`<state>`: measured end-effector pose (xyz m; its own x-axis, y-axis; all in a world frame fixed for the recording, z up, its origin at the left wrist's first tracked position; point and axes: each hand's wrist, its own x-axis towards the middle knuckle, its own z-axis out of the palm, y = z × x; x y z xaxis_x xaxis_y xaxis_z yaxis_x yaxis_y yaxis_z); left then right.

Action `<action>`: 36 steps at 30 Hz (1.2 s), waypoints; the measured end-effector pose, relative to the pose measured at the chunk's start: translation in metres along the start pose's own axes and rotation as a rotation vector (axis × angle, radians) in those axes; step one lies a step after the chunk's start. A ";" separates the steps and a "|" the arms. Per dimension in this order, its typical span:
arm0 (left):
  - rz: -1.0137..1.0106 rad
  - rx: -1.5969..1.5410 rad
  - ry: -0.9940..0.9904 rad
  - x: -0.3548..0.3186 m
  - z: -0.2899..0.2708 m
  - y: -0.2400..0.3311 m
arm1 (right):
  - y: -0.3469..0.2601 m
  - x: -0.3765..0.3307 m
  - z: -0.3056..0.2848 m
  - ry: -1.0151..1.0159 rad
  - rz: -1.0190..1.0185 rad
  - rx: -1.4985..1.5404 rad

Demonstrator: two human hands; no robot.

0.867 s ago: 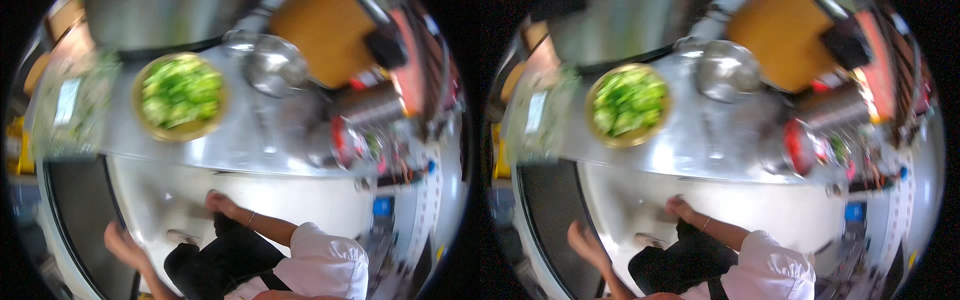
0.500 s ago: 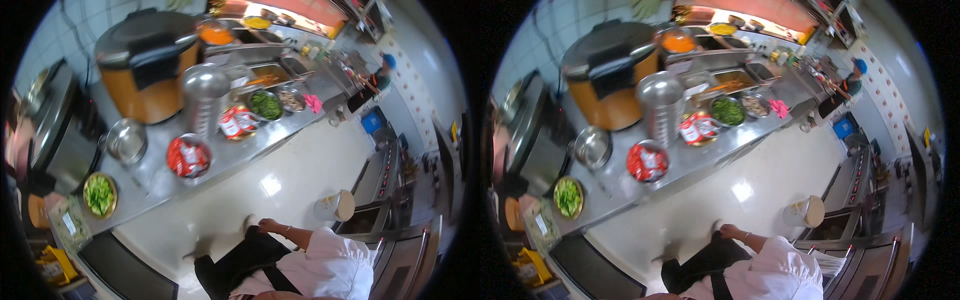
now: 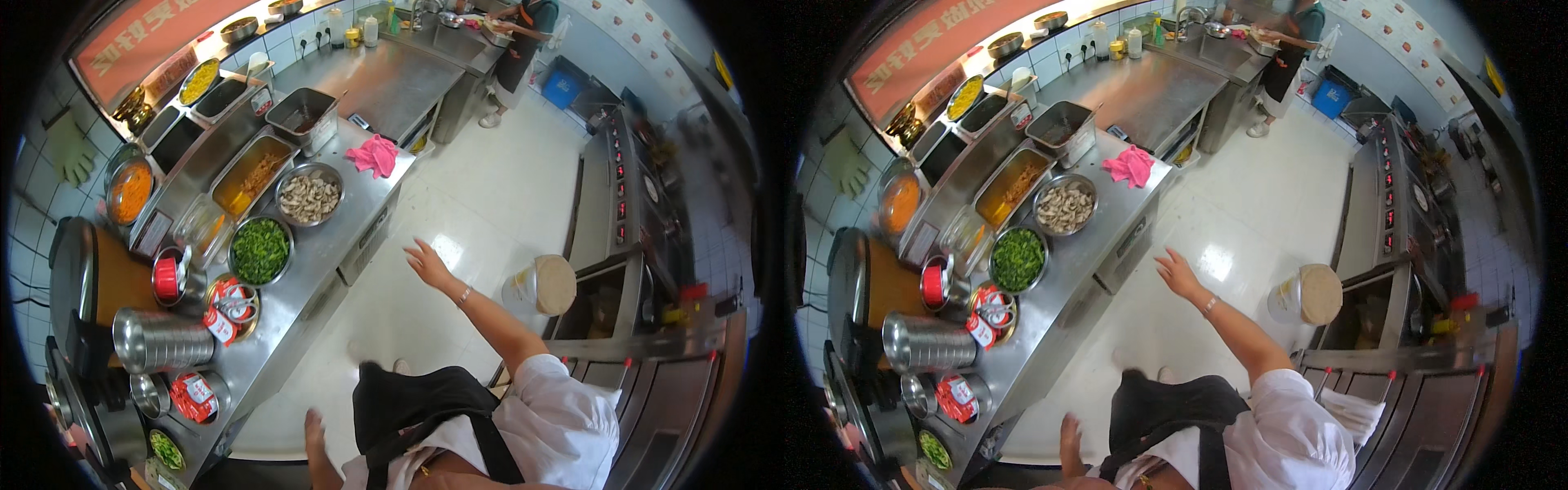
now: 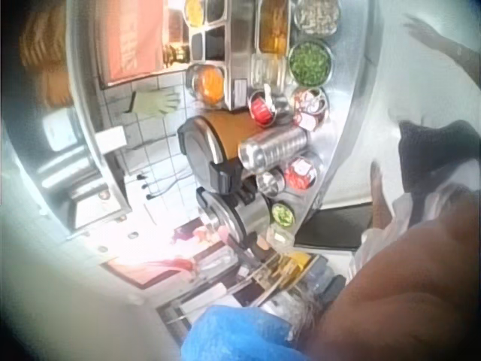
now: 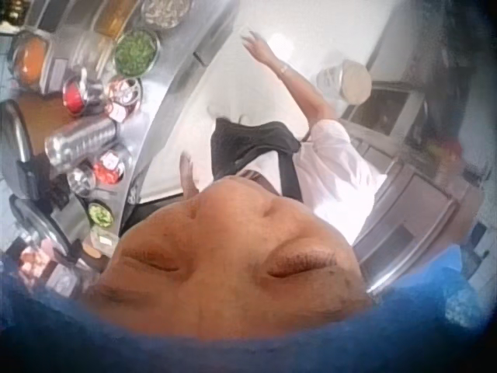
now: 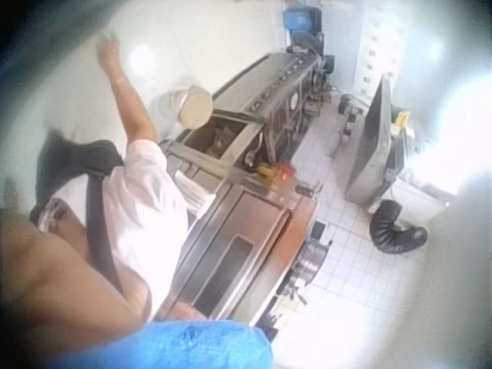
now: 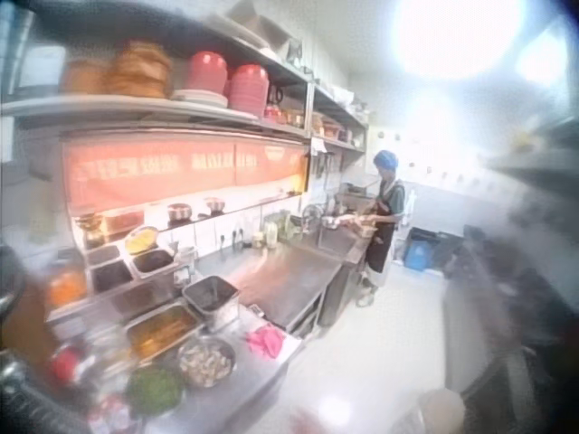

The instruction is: The person retrieves prepared food bowls from a microwave and then gathers ingredients including mushrooms and leafy greens from a refrigerator and prep station.

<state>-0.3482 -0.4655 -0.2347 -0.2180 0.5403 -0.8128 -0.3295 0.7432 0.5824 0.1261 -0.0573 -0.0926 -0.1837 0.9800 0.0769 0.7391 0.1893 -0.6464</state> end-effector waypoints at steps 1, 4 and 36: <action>0.011 0.188 -0.110 -0.015 0.104 0.083 | 0.001 0.032 -0.014 0.089 -0.083 -0.054; 0.561 0.553 -0.307 -0.020 0.286 0.222 | 0.000 0.170 -0.037 0.269 -0.306 -0.002; 0.722 1.149 -0.037 0.075 0.815 0.464 | 0.461 0.502 -0.039 0.201 0.453 0.765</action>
<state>0.2308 0.2418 -0.0124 0.0159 0.9430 -0.3324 0.7966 0.1890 0.5742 0.3996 0.5243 -0.3226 0.1894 0.9563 -0.2227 0.0681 -0.2391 -0.9686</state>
